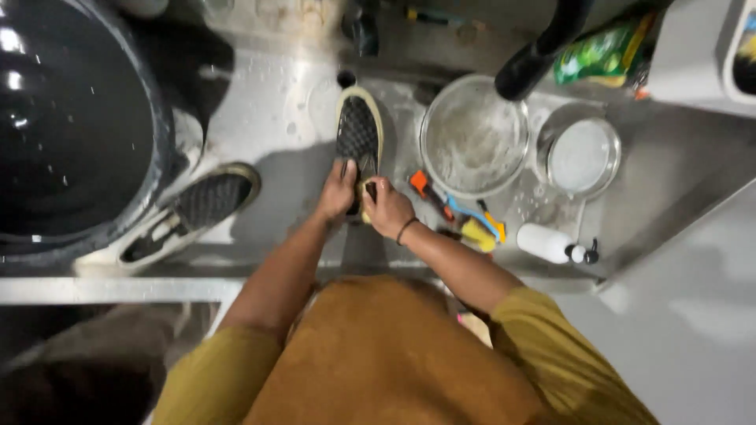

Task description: The person scrubs a black and white sneaker with a yellow sponge in a stainless steel sink. They repeatedly dip the sponge into a soapy water bowl and scrub the shoe's upper and sole, then rinse the shoe under running water.

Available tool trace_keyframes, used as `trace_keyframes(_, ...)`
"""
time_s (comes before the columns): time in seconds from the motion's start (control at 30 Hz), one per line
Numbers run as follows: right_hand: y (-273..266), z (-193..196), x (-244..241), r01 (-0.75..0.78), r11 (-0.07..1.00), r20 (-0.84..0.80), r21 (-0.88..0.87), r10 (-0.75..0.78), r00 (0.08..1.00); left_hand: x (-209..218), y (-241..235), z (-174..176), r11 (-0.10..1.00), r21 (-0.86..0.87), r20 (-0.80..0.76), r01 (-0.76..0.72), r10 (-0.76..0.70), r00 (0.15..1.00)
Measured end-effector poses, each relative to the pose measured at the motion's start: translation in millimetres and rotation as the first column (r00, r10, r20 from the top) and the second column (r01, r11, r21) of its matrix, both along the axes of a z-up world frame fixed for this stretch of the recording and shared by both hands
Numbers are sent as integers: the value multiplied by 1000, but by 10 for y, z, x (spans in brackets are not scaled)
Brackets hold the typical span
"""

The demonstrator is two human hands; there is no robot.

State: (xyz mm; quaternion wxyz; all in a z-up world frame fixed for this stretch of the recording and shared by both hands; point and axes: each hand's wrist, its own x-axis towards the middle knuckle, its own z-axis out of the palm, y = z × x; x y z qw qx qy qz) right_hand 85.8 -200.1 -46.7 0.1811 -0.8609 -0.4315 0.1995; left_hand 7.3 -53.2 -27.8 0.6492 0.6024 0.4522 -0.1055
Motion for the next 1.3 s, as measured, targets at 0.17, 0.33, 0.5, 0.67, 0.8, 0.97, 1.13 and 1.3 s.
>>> trace_keyframes(0.17, 228, -4, 128, 234, 972, 57, 5, -233, 971, -22, -169, 74, 999, 42, -4, 22, -21, 1000)
trace_keyframes(0.33, 260, 54, 386, 63, 991, -117, -114, -77, 990, 100, -39, -19, 999, 26, -61, 36, -34, 998)
trace_keyframes(0.5, -141, -103, 6, -97, 951, -114, -295, 66, 991, 57, -211, -256, 994, -60, 17, -93, 94, 995)
trace_keyframes(0.67, 28, 553, 688, 35, 994, -46, -100, -40, 998, 88, -176, 258, 976, -124, -5, -178, 179, 984)
trace_keyframes(0.8, -31, 698, 1480, 479, 868, 126, 131, -494, 860, -259, -11, 279, 932, -105, -48, -348, 345, 938)
trace_keyframes(0.97, -378, 503, 1723, 471, 866, -3, -166, -478, 878, -592, 90, 256, 902, -143, -118, -407, 393, 912)
trace_keyframes(1.13, -198, 689, 780, 358, 892, 21, 278, -378, 926, -625, -58, -192, 955, -207, -38, -213, 209, 977)
trace_keyframes(1.3, 530, 262, 456, 253, 917, 68, 307, -287, 956, -330, -231, -740, 622, -673, 126, -401, 630, 766)
